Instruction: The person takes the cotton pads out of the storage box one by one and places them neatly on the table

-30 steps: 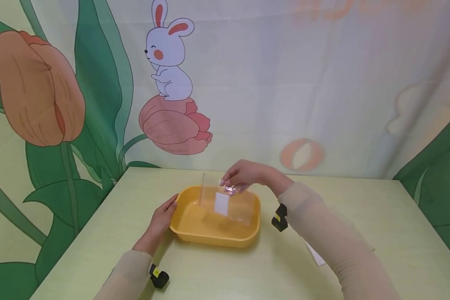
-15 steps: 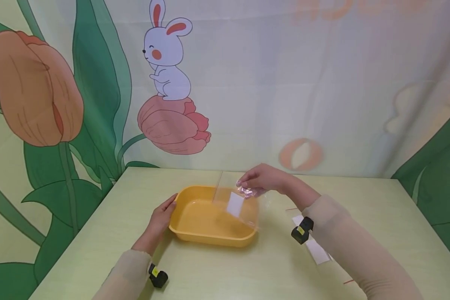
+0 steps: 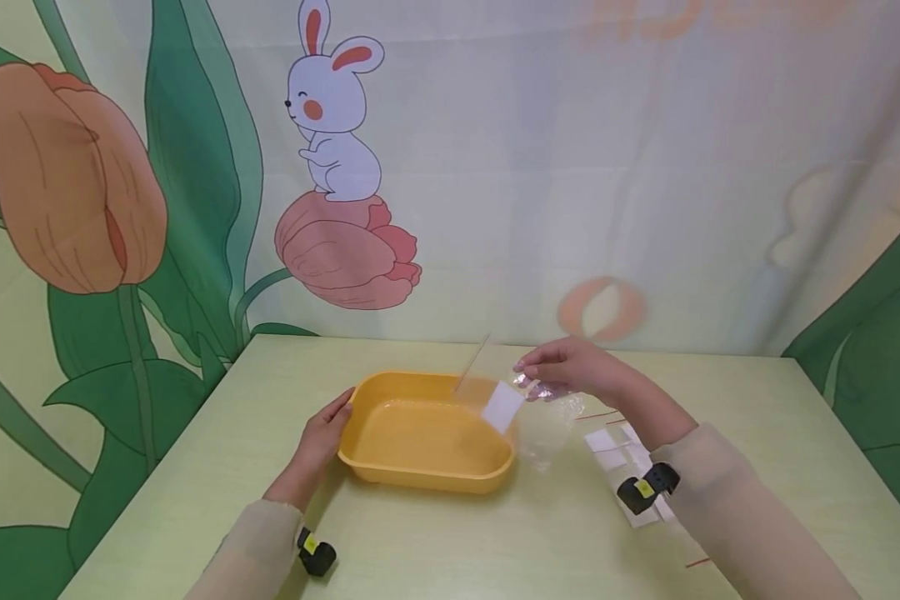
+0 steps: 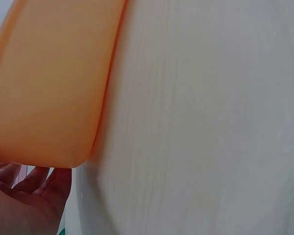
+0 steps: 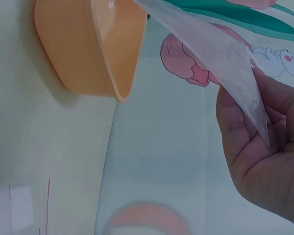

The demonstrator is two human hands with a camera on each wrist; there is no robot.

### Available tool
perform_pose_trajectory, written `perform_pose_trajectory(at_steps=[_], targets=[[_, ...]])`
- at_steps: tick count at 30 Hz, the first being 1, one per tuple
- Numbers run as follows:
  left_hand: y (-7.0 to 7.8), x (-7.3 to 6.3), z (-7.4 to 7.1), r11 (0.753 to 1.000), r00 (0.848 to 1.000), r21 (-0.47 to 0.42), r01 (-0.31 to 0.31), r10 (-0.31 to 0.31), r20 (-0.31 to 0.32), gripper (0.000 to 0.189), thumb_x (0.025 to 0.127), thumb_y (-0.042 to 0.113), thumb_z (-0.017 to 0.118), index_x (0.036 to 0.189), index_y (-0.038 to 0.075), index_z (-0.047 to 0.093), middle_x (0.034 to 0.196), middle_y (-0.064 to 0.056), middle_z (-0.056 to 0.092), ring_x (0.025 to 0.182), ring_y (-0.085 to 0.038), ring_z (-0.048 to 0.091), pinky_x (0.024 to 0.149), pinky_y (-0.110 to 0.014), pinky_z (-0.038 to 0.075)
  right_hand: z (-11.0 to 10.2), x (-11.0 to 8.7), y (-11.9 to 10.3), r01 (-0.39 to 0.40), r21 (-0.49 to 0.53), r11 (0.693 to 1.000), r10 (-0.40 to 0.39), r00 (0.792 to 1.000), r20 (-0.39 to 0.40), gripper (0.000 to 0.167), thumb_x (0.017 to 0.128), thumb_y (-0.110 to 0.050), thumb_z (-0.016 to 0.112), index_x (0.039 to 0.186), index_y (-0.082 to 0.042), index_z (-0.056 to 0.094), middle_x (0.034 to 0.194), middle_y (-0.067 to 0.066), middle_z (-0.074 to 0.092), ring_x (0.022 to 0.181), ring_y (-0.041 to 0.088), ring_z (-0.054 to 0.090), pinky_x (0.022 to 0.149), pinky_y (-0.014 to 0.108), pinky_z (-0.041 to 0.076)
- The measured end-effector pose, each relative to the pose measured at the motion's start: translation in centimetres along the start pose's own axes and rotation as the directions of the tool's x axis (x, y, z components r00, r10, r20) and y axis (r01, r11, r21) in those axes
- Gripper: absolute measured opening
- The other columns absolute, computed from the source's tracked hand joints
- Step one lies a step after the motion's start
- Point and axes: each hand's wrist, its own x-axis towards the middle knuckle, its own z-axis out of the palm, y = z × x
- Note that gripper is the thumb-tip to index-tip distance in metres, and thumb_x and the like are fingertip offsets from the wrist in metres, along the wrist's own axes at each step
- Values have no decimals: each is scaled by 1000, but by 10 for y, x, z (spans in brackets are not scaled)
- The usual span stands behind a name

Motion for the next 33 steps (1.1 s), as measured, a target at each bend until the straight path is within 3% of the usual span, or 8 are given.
perform_pose_trajectory(at_steps=[12,19,33], targets=[[4,-2,-1,1000,1000,6,11,-11,8,47,111,25,42,157,15,42,167,-16,33,157,-39,27,129,-53,28,-14,-44,26,30,13,999,-28,993,-113,45,103,-18,61,135,13,56,104,-3,74,90,4,74,84,20,63],[3,-3,0,1000,1000,1,0,0,10,47,111,24,41,157,13,41,166,-16,34,156,-39,28,129,-52,29,-23,-67,43,65,18,998,-61,986,-156,45,105,-15,57,136,18,51,99,-15,74,90,0,74,84,19,63],[2,-4,0,1000,1000,-17,3,-2,21,48,112,25,40,158,13,40,167,-16,32,158,-39,25,130,-52,26,-34,-102,79,-8,-6,1000,7,973,-229,44,108,-15,51,137,17,49,99,-18,72,90,0,72,83,15,61]])
